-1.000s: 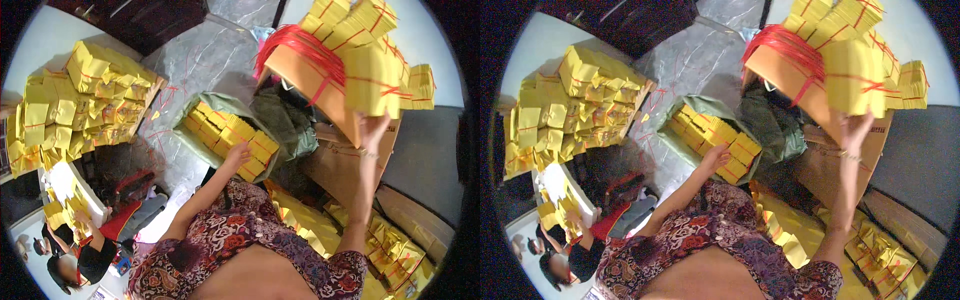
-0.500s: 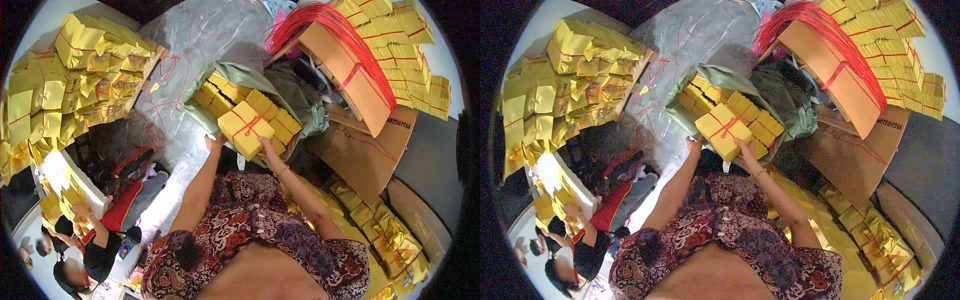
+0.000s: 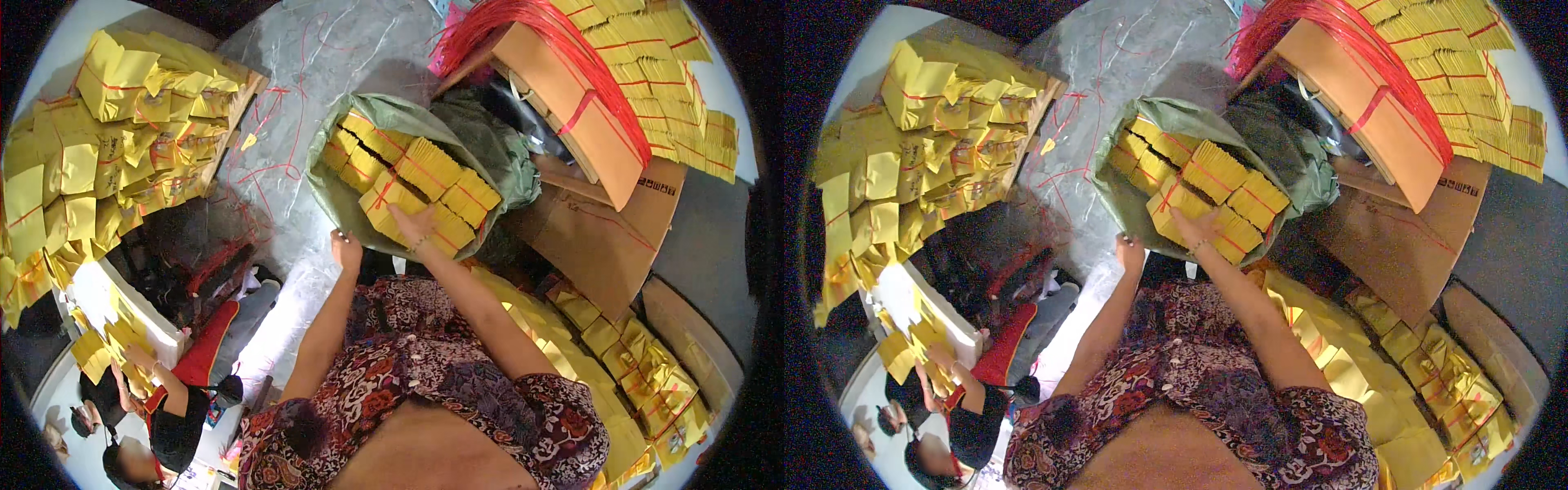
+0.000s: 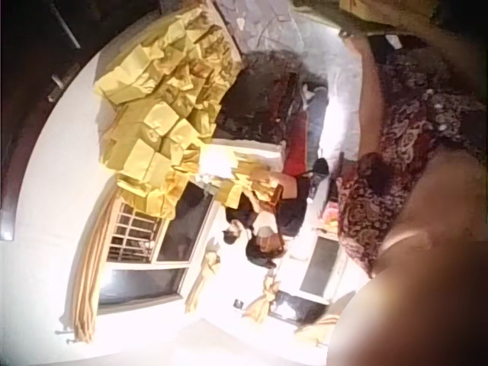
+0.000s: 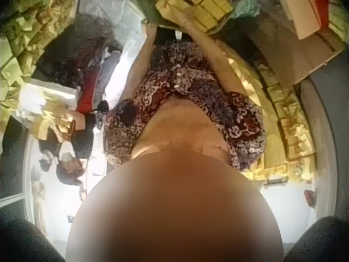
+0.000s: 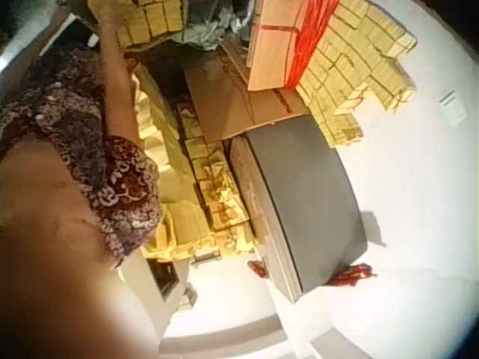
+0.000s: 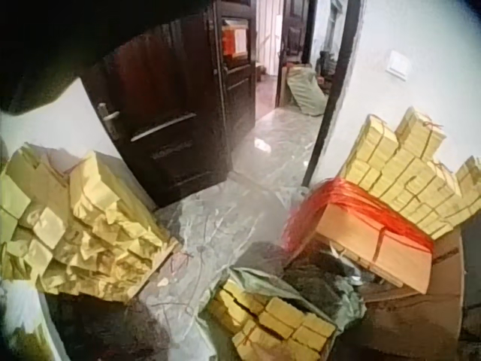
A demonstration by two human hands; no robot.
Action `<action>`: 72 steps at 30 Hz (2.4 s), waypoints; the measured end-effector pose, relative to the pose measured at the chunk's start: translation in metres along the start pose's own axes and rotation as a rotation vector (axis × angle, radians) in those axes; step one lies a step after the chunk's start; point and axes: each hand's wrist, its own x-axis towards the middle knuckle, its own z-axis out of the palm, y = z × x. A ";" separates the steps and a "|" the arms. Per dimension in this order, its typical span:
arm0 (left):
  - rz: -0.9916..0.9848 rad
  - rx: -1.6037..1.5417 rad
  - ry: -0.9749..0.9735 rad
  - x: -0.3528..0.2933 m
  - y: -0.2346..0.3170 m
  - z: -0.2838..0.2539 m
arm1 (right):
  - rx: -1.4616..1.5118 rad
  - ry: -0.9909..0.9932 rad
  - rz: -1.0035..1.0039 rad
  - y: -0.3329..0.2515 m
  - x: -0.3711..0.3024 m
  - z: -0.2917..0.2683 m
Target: Packing bundled yellow papers into a transport bag.
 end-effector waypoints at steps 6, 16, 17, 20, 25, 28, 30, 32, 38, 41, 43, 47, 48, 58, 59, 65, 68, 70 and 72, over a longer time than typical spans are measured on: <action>0.512 -0.100 -0.036 0.006 0.050 0.011 | 0.062 0.115 0.228 -0.023 -0.012 0.012; 0.046 -0.496 -0.793 0.045 0.051 0.067 | 0.080 0.150 0.100 0.001 0.013 0.016; 0.139 -0.522 -0.845 0.060 0.036 0.081 | 0.102 0.099 -0.020 0.014 0.019 0.021; 0.131 -0.504 -0.747 0.081 -0.006 0.082 | 0.075 -0.291 -0.137 -0.011 -0.015 0.005; -0.160 -0.554 -0.940 0.062 0.041 0.069 | 0.179 -0.184 -0.209 0.010 0.006 0.013; 0.010 -0.459 -0.918 0.080 0.012 0.070 | 0.180 -0.031 -0.231 0.003 -0.001 0.012; -0.056 -0.486 -0.799 0.082 0.005 0.064 | 0.250 -0.206 -0.347 -0.004 -0.015 -0.029; -0.071 -0.513 -0.864 0.055 0.038 0.072 | 0.312 -0.092 -0.545 0.045 0.039 -0.027; 0.022 -0.171 -0.373 0.073 -0.005 0.074 | 0.546 0.244 -0.735 0.007 0.095 -0.240; 0.014 0.205 -0.228 0.006 0.080 0.059 | 0.653 0.739 -0.674 0.044 0.156 -0.395; 0.187 0.101 -0.178 0.015 0.076 0.052 | 0.439 1.164 -0.717 0.010 0.143 -0.481; 0.348 -0.194 -0.290 0.030 0.071 0.066 | 0.313 1.556 -0.684 -0.003 0.141 -0.636; 0.356 -0.106 -0.359 0.024 0.085 0.063 | 0.417 1.547 -0.634 -0.001 0.145 -0.661; 0.130 -0.229 -0.463 -0.022 0.159 0.045 | 0.657 1.262 -0.322 -0.036 0.126 -0.784; 0.138 -0.175 -0.480 -0.022 0.161 0.050 | 0.663 1.262 -0.334 -0.038 0.129 -0.788; 0.130 -0.207 -0.531 -0.063 0.211 0.048 | 0.571 1.302 -0.380 -0.061 0.151 -0.787; 0.237 -0.227 -0.557 -0.083 0.235 0.054 | 0.623 1.369 -0.396 -0.047 0.167 -0.803; 0.231 -0.226 -0.563 -0.089 0.238 0.053 | 0.686 1.427 -0.360 -0.052 0.167 -0.800; 0.224 -0.223 -0.573 -0.095 0.237 0.051 | 0.749 1.422 -0.399 -0.056 0.156 -0.796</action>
